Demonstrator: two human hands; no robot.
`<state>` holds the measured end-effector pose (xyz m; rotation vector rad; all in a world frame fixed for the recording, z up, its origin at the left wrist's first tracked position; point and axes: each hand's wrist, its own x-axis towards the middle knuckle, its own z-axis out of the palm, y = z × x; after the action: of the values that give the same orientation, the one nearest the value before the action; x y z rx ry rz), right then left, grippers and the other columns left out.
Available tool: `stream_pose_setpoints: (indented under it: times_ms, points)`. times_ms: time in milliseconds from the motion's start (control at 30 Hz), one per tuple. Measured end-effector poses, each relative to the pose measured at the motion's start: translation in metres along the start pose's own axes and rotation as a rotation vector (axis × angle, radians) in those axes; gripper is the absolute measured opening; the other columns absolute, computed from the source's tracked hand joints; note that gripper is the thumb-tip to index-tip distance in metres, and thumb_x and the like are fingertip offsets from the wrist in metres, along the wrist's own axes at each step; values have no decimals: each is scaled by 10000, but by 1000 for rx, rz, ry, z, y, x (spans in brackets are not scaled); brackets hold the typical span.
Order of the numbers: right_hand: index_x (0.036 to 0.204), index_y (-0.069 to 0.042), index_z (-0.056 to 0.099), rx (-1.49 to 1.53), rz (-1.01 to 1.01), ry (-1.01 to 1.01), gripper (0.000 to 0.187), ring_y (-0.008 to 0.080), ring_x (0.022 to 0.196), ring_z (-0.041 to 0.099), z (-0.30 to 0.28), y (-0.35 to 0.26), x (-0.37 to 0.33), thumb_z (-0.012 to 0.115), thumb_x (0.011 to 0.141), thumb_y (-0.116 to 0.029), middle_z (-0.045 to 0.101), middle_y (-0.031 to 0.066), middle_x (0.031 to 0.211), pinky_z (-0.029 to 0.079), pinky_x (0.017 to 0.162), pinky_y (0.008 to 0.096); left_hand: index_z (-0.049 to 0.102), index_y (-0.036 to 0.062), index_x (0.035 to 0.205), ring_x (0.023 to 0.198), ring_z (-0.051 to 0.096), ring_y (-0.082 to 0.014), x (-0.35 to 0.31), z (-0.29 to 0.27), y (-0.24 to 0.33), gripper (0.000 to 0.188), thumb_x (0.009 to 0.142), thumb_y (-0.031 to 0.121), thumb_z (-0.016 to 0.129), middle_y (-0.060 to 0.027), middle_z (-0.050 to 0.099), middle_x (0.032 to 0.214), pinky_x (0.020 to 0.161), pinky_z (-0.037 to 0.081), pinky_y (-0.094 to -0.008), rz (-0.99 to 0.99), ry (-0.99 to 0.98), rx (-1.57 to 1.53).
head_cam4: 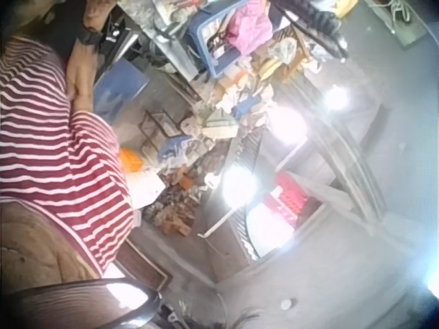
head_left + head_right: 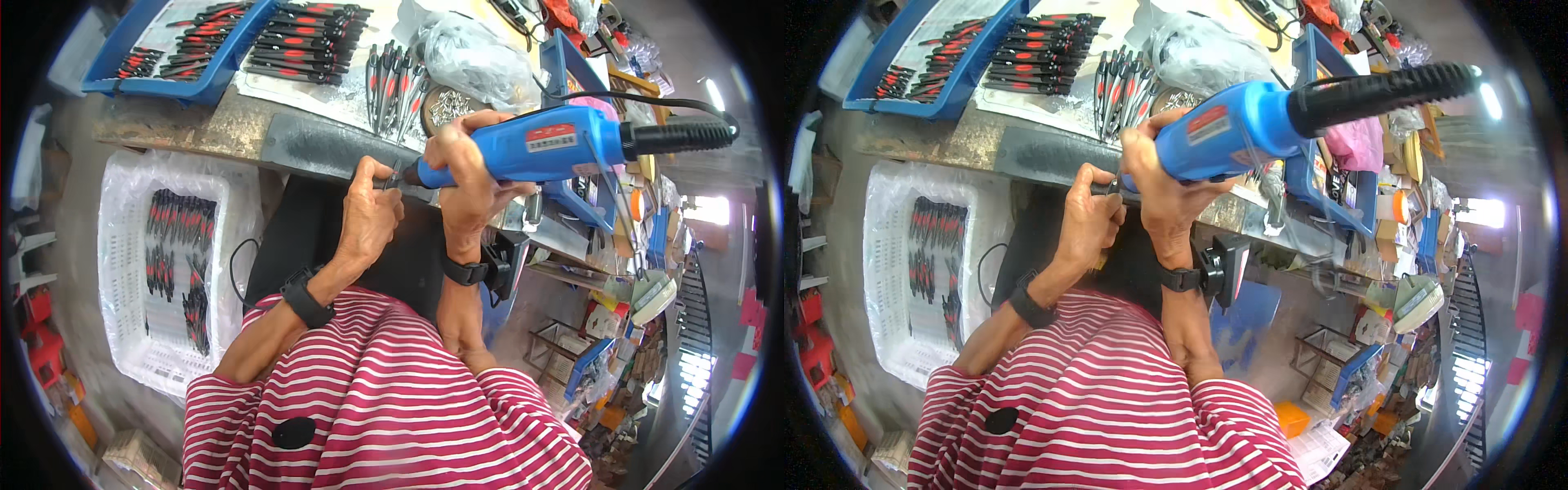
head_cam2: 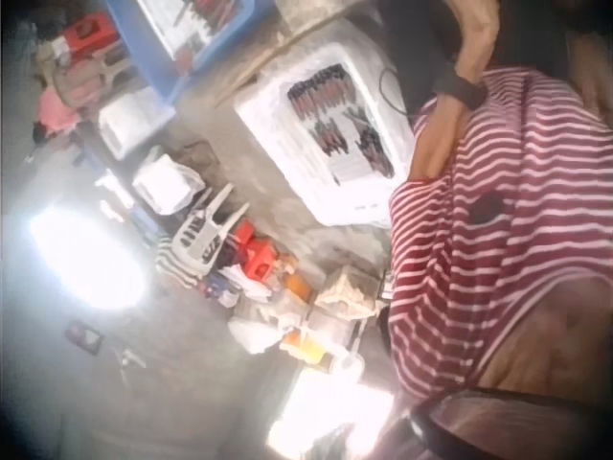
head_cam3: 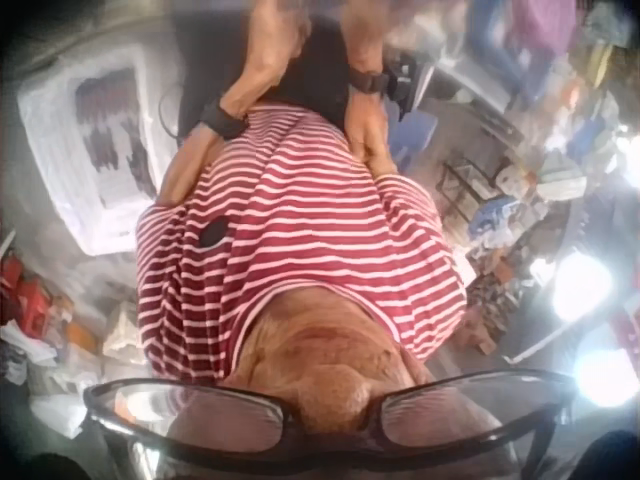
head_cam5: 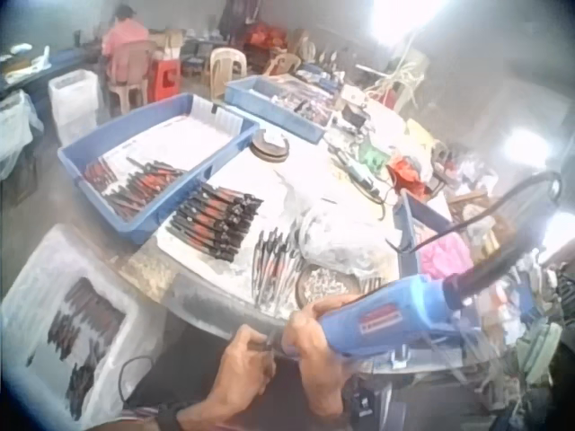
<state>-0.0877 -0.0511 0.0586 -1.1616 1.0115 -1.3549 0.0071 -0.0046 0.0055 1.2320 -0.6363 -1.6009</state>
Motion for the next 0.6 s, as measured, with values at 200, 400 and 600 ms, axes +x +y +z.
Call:
stream_pose_setpoints:
  times_ms: [200, 400, 600]
  points:
    - [1085, 11, 419, -287, -285, -41, 434, 137, 852, 524, 9, 3, 0, 533, 810, -305, 553, 99, 977, 411, 789, 309, 379, 62, 954, 402, 410, -72, 0, -1, 0, 150, 832, 21, 456, -41, 493, 533, 326, 298, -235, 23, -16, -23]
    - [916, 6, 516, 1, -277, 97, 289, 109, 544, 528, 18, -7, 4, 692, 687, 16, 560, 45, 702, 437, 501, 243, 356, 88, 973, 396, 364, -64, 0, 3, 0, 201, 823, 2, 459, -52, 491, 580, 325, 243, -205, 17, 4, -18]
    - [902, 4, 519, -19, -253, 62, 258, 111, 556, 537, 24, -23, 2, 676, 697, -9, 561, 39, 715, 428, 503, 231, 350, 88, 984, 414, 389, -63, -1, 4, -2, 190, 849, 6, 455, -47, 491, 586, 324, 260, -198, 33, 2, -14]
